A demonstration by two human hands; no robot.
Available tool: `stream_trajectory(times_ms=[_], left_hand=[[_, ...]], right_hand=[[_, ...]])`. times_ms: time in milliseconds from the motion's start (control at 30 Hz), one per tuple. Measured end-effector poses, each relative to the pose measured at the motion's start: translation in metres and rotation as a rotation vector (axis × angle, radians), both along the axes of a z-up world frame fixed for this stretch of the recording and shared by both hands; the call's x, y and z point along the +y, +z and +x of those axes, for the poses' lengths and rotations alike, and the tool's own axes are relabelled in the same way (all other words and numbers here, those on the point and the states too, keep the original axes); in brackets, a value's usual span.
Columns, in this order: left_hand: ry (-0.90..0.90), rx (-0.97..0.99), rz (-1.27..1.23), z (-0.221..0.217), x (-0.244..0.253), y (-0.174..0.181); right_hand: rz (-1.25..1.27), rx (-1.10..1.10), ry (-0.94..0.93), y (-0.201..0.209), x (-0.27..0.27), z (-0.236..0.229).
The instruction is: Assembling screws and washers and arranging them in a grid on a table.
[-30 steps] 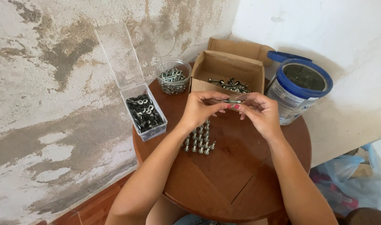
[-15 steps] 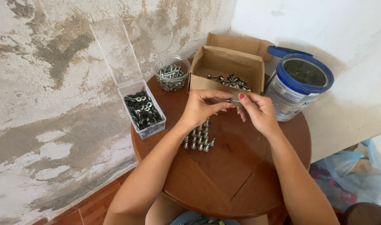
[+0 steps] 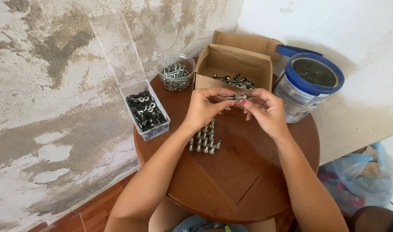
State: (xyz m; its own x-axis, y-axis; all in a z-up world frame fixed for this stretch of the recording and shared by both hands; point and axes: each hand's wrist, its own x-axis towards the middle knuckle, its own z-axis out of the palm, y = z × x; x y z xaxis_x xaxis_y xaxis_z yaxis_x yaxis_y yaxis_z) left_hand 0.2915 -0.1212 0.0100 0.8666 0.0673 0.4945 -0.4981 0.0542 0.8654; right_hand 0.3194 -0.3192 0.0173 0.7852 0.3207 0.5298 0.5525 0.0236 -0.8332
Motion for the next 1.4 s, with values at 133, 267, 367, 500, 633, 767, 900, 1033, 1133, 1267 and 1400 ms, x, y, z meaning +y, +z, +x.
stream_trajectory(times_ms=[133,267,367,500,633,767,900,1033,1133,1267,1400], left_hand=[[-0.007,-0.011,0.007,-0.002,-0.001,0.001],[-0.04,-0.033,0.007,-0.005,-0.001,0.002],[-0.053,-0.056,0.034,-0.005,-0.001,0.003],[-0.077,-0.062,0.03,-0.006,-0.003,-0.001],[-0.054,-0.08,0.054,-0.007,-0.003,0.0],[-0.035,-0.075,0.042,-0.004,-0.002,0.0],[-0.008,-0.062,0.041,-0.004,0.0,0.0],[-0.013,-0.044,0.038,-0.006,-0.001,0.002],[-0.018,-0.057,0.034,-0.005,-0.001,0.002],[-0.026,-0.052,0.031,-0.003,-0.004,-0.001],[-0.024,-0.058,0.05,-0.003,-0.005,-0.002]], right_hand=[[-0.028,0.005,0.022,0.0,0.001,0.001],[-0.016,0.049,0.036,-0.01,-0.005,0.009],[-0.036,0.053,0.046,-0.006,-0.003,0.007],[-0.121,0.005,0.037,-0.007,-0.004,0.008],[-0.084,0.008,0.029,-0.006,0.0,0.005],[-0.034,0.032,0.038,-0.003,0.002,0.0],[-0.006,0.012,0.042,0.005,0.002,-0.004],[0.004,0.007,0.033,-0.002,0.0,0.002],[0.007,0.0,0.029,-0.01,-0.003,0.008],[0.008,0.014,0.043,-0.013,-0.005,0.012],[-0.052,-0.01,0.05,-0.009,-0.002,0.008]])
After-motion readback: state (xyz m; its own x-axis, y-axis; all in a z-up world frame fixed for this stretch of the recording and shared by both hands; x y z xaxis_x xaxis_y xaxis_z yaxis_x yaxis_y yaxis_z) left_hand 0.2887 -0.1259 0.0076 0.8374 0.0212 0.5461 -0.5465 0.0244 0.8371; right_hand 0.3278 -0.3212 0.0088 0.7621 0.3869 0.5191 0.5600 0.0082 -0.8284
